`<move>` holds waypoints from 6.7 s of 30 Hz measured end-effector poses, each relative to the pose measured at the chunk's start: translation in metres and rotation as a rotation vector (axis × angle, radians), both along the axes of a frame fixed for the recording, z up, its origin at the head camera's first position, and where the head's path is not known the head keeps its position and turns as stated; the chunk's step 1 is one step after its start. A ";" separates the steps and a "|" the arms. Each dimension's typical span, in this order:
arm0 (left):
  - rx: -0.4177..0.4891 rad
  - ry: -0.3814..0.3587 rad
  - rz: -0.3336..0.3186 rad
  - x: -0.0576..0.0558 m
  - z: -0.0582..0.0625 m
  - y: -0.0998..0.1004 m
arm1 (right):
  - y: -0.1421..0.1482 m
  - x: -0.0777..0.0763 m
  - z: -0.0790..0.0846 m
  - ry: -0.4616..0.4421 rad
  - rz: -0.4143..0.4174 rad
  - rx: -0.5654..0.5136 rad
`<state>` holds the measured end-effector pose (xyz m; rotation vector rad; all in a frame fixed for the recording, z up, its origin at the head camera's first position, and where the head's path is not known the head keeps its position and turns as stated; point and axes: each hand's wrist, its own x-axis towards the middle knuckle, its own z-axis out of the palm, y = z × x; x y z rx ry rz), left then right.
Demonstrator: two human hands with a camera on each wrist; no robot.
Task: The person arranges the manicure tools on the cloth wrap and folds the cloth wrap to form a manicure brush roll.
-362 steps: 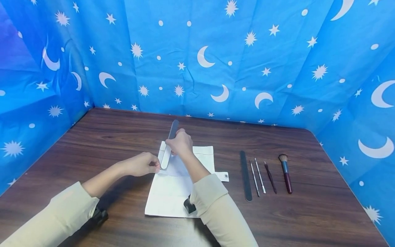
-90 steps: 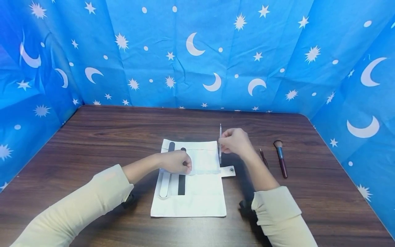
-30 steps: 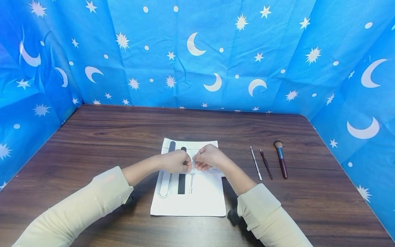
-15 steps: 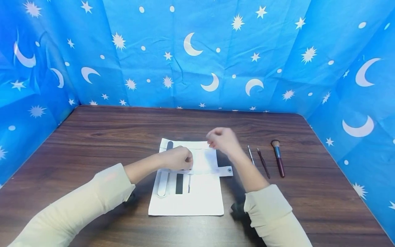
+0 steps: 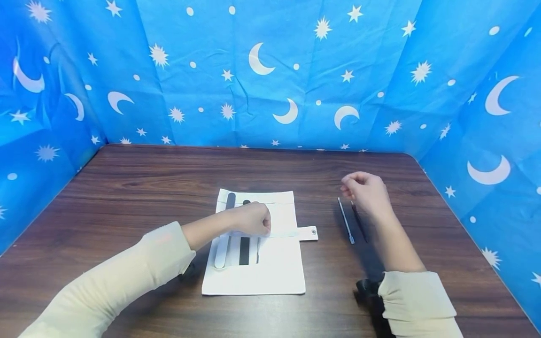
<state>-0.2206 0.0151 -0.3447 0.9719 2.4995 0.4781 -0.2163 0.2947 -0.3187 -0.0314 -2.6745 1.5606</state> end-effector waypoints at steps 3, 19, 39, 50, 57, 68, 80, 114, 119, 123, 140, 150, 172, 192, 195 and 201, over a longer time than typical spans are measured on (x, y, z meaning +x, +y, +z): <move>-0.001 -0.016 0.001 0.000 -0.003 -0.001 | 0.012 -0.001 -0.008 -0.098 0.075 0.143; 0.009 -0.004 -0.018 -0.002 -0.008 -0.002 | 0.009 -0.007 -0.033 -0.323 0.207 0.438; 0.050 -0.018 -0.004 0.001 -0.008 -0.005 | -0.018 -0.009 -0.026 -0.231 0.197 0.153; 0.053 0.002 -0.019 0.000 -0.007 -0.005 | -0.083 -0.012 -0.021 -0.137 0.144 -0.122; 0.065 0.035 -0.038 -0.002 -0.008 -0.004 | -0.112 -0.015 -0.027 -0.155 0.109 -0.041; 0.077 0.010 -0.012 -0.002 -0.010 -0.004 | -0.127 -0.016 -0.033 -0.282 0.151 0.041; 0.099 0.006 -0.047 -0.002 -0.010 -0.004 | -0.127 -0.004 -0.037 -0.414 0.311 0.026; 0.045 -0.005 -0.024 0.001 -0.009 -0.003 | -0.107 0.000 -0.010 -0.237 0.323 0.230; 0.038 0.001 -0.002 0.002 -0.007 0.002 | -0.073 0.008 0.029 -0.122 0.256 0.233; 0.057 0.010 0.003 0.003 -0.003 0.010 | -0.036 0.013 0.042 -0.087 0.187 0.267; -0.016 0.018 -0.007 0.004 -0.006 0.025 | 0.030 0.003 -0.022 -0.370 0.155 0.506; 0.000 0.033 -0.057 0.001 -0.009 0.022 | 0.027 0.000 -0.025 -0.382 0.113 0.512; 0.030 0.039 -0.056 0.003 -0.008 0.018 | -0.071 -0.003 -0.022 -0.178 0.151 -0.196; 0.092 0.031 -0.069 0.002 -0.009 0.016 | -0.106 -0.004 -0.038 -0.381 0.324 -0.109; 0.093 0.031 -0.074 0.001 -0.009 0.017 | -0.104 -0.003 -0.039 -0.402 0.371 -0.134; 0.079 0.035 -0.078 0.000 -0.010 0.018 | -0.098 -0.003 -0.043 -0.417 0.431 -0.167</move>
